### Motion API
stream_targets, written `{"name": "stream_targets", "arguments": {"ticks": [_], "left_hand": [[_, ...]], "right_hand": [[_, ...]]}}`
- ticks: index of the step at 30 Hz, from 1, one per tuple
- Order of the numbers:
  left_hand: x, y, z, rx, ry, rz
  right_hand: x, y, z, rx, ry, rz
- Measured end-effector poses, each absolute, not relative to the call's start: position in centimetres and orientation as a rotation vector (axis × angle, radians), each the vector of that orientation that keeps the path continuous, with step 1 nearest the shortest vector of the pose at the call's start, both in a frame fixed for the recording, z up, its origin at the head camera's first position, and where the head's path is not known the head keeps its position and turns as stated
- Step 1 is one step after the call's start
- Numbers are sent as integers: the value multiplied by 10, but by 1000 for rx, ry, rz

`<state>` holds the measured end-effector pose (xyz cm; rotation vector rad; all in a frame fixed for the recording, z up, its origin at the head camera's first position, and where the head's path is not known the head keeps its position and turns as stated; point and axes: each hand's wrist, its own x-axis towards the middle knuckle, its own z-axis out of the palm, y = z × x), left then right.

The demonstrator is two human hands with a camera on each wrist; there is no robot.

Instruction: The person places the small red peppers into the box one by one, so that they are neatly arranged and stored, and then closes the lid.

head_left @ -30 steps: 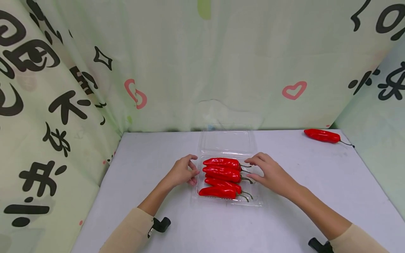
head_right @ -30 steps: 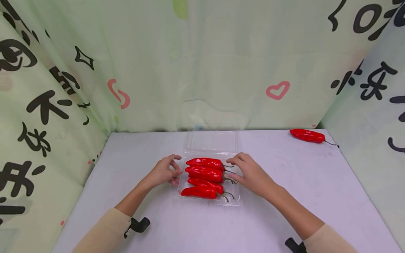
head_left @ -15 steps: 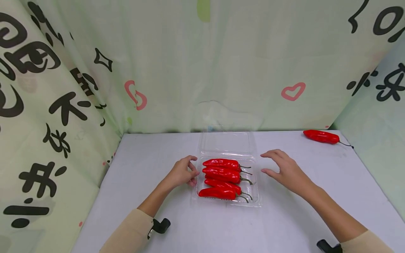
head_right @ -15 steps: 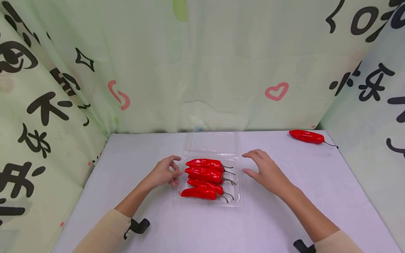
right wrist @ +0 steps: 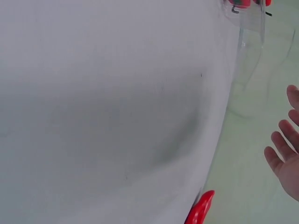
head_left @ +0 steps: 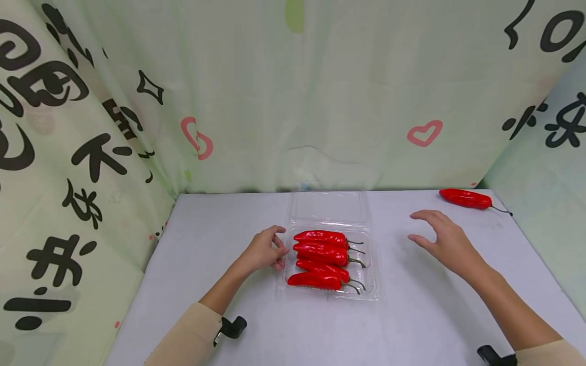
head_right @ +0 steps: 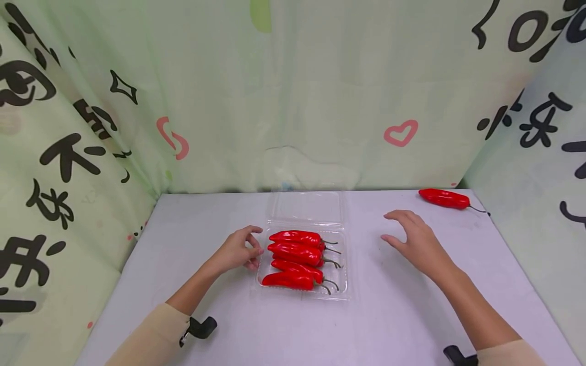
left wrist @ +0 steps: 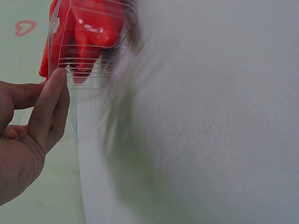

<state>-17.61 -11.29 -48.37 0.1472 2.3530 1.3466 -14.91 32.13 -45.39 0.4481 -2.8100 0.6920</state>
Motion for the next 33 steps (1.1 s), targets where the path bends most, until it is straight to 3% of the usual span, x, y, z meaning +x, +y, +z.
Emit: {"name": "stream_targets", "arguments": {"ticks": [33], "left_hand": [[-175,-114,-483,154,2352,1347]], "right_hand": [[-188,413,-464,76,-3054,653]]}}
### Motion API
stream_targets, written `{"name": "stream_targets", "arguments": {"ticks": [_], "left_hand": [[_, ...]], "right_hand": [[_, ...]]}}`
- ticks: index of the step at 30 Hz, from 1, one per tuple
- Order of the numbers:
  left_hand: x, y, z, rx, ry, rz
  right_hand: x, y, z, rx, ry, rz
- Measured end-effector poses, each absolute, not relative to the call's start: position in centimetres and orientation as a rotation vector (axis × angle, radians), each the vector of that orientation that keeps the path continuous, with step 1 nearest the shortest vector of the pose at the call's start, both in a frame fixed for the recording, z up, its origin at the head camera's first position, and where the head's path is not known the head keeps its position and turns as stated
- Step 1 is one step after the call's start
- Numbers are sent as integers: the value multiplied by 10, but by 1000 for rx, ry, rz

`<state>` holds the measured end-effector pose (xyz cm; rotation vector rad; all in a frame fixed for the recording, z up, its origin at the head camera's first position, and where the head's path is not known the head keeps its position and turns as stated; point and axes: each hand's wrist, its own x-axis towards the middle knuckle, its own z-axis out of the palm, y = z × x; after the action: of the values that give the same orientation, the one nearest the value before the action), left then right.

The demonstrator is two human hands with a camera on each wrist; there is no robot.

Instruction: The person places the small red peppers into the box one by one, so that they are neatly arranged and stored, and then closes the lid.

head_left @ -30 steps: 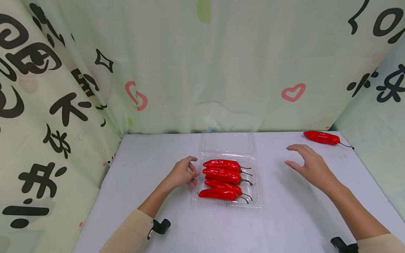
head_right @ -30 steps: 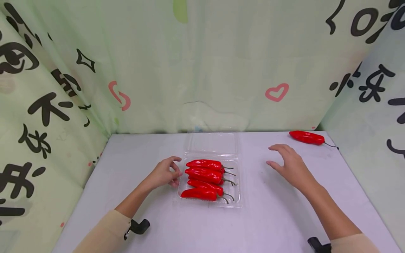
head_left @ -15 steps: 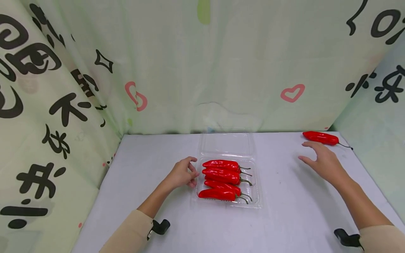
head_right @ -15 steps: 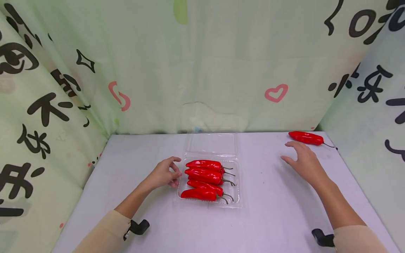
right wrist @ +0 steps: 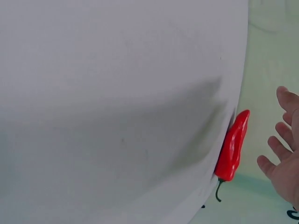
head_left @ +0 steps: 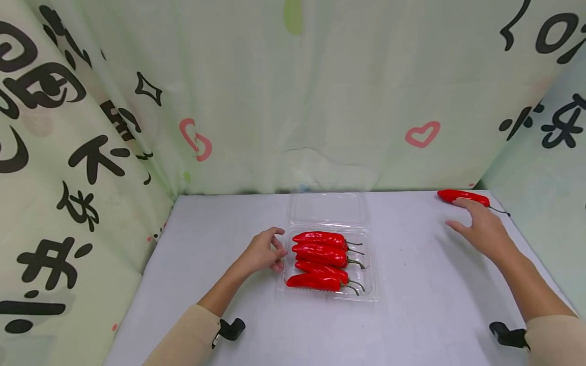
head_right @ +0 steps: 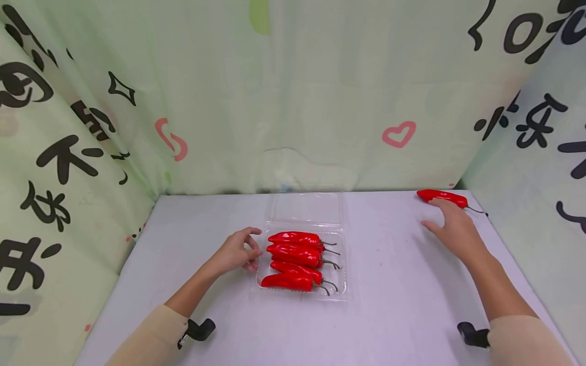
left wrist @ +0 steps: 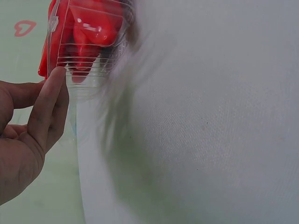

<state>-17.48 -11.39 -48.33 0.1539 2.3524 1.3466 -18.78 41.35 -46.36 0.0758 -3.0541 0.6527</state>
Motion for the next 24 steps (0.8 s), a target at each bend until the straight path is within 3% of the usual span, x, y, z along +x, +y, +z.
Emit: {"name": "stream_targets", "arguments": {"ticks": [24], "left_hand": [[-175,-116,-484,197,2345,1378]], "right_hand": [[-221,452,-453,-111,-3157,678]]}}
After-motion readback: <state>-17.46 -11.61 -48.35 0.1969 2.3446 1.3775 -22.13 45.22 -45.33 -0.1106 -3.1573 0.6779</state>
